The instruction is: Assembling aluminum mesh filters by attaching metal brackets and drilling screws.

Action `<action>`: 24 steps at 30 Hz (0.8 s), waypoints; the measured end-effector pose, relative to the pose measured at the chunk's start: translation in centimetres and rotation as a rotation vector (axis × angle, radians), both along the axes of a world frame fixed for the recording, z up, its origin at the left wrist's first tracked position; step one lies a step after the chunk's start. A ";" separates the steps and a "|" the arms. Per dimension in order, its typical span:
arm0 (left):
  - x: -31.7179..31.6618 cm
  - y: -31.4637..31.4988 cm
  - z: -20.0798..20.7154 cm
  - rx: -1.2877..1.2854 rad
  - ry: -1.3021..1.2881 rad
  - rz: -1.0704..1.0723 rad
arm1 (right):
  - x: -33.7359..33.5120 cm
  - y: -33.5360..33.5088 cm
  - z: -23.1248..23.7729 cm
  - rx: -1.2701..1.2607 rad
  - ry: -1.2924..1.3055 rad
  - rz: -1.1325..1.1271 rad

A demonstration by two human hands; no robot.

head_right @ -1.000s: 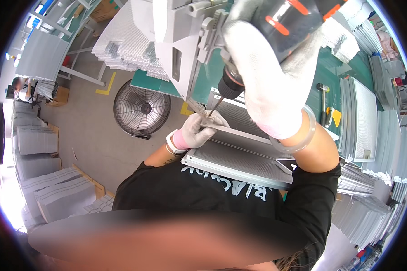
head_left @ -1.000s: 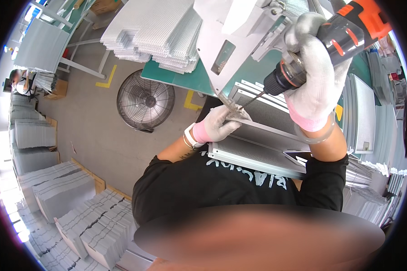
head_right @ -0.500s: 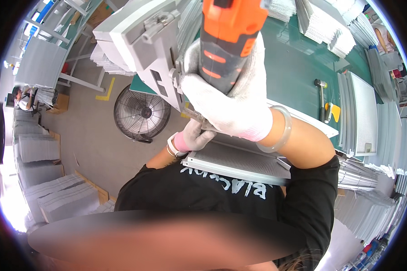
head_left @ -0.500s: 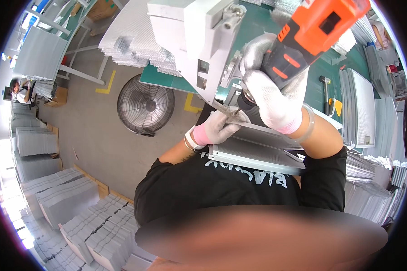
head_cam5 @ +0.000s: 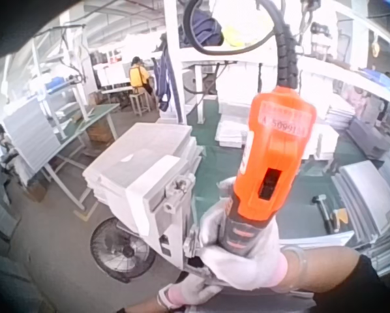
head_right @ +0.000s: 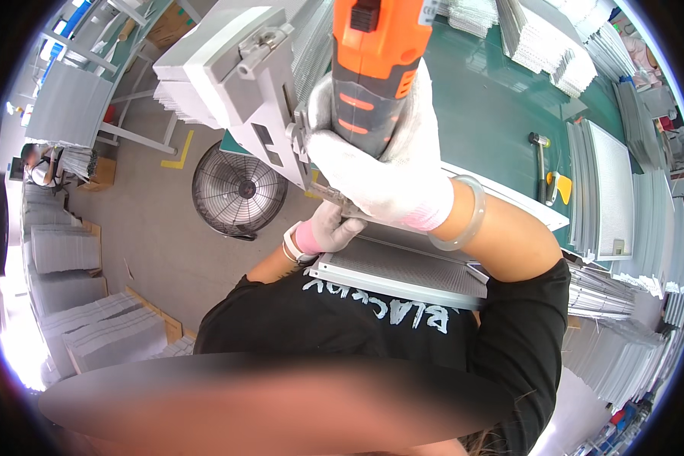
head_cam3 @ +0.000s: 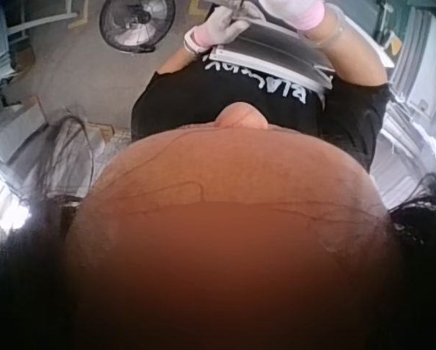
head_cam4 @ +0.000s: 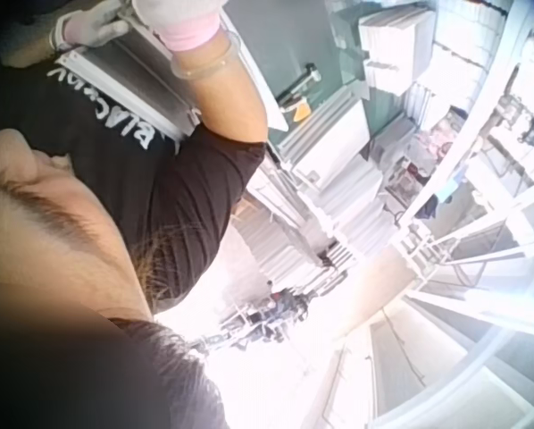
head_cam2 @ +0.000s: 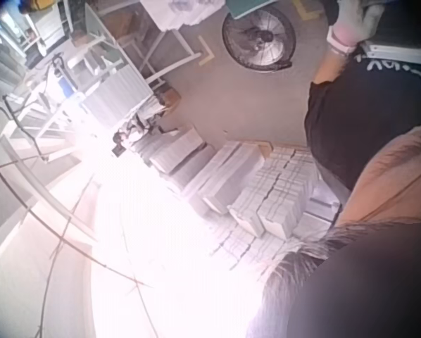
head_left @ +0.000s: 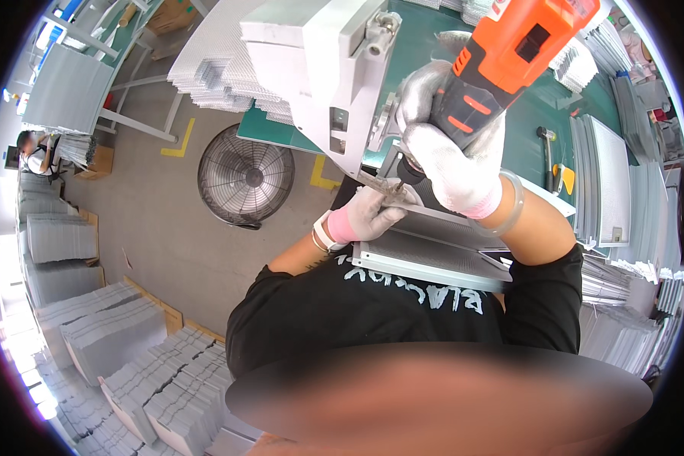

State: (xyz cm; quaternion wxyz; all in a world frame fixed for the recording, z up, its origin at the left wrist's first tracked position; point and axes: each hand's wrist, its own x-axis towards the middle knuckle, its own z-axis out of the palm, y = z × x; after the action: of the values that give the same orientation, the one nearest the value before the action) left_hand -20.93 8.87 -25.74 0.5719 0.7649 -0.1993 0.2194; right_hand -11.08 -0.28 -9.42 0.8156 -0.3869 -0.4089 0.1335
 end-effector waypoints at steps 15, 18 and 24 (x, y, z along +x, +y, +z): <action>0.3 -0.1 -2.0 -0.264 0.019 -0.043 | 4.7 -3.7 3.6 -0.157 -0.419 -0.567; 1.0 1.4 -0.5 -0.034 0.021 -0.185 | 4.4 -4.7 8.2 -0.135 -0.047 -0.715; 0.8 -0.7 -0.8 -0.400 -0.002 -0.029 | 7.7 -18.7 8.6 -0.682 -0.783 -1.132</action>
State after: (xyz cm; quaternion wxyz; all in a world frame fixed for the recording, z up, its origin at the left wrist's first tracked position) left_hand -20.11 8.18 -26.53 0.7153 0.6330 -0.1632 0.2469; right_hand -3.40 -19.00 -0.82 0.3909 -0.7866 -0.3437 -0.3322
